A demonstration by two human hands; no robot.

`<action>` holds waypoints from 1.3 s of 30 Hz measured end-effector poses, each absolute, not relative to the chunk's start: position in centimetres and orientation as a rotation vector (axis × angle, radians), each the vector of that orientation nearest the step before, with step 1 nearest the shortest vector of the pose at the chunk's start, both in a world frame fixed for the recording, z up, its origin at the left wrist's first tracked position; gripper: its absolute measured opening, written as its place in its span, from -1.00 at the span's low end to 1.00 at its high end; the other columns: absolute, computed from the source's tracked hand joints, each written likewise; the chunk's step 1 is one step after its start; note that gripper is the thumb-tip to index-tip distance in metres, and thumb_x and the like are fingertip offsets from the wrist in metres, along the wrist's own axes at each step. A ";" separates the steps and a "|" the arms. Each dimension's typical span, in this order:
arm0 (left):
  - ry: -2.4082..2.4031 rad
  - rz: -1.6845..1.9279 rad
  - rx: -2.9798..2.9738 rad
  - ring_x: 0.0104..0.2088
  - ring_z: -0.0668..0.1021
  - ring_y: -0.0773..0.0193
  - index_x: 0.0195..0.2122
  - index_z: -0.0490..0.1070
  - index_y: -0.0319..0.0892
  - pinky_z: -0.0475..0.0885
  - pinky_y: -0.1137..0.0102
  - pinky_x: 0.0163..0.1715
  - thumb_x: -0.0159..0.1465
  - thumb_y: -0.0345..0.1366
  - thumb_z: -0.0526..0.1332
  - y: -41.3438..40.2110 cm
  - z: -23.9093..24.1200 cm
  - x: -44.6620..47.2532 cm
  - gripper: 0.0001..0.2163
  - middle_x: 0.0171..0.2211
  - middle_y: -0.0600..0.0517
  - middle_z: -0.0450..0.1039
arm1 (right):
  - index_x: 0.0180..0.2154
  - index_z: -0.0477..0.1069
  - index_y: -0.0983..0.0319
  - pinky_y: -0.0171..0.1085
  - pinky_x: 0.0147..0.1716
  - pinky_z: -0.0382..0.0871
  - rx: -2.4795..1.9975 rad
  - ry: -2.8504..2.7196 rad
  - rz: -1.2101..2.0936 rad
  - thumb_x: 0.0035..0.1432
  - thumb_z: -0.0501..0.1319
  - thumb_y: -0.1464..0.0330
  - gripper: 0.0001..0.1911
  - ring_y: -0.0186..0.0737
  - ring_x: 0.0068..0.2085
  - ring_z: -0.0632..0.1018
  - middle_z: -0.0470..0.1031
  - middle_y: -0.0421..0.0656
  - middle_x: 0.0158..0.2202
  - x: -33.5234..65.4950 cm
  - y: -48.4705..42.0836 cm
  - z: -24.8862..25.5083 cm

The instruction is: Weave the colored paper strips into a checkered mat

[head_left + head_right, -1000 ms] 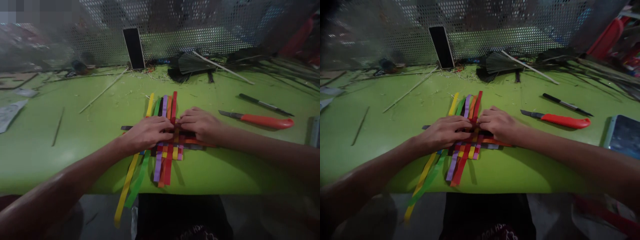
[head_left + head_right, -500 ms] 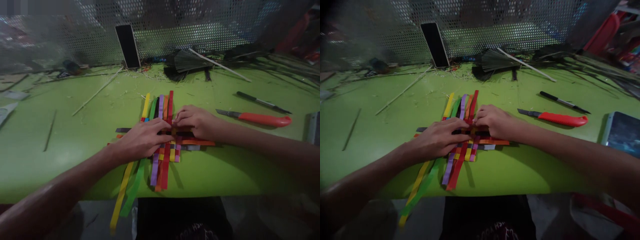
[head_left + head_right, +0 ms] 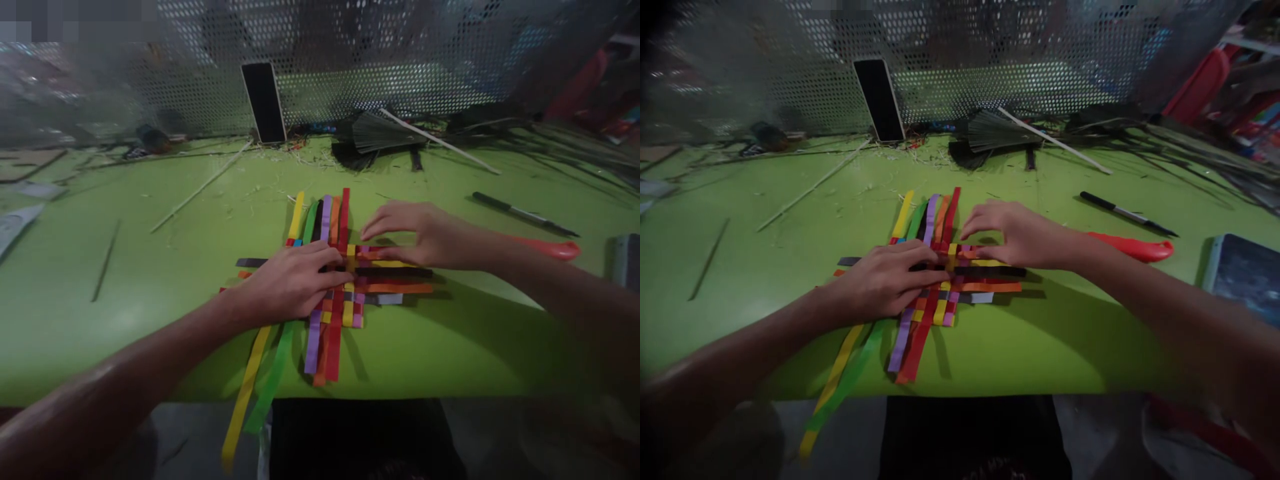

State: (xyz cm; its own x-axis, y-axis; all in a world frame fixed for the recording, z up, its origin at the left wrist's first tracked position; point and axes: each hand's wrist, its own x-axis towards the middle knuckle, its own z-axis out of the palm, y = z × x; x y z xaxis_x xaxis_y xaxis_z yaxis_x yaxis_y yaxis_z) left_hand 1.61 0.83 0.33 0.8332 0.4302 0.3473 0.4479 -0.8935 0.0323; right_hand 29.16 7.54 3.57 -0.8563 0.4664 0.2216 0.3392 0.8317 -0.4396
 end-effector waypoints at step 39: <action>-0.638 -0.297 -2.943 -0.20 0.47 0.13 0.01 0.49 -0.16 0.46 0.28 -0.33 0.42 -0.40 0.13 0.5 1.2 2.4 -0.79 -0.13 -0.10 0.43 | 0.02 0.60 0.21 -0.22 -0.26 0.36 -0.831 -2.812 0.202 0.41 0.06 0.43 -0.65 -0.14 -0.25 0.55 0.62 -0.03 -0.22 28.1 4.8 3.3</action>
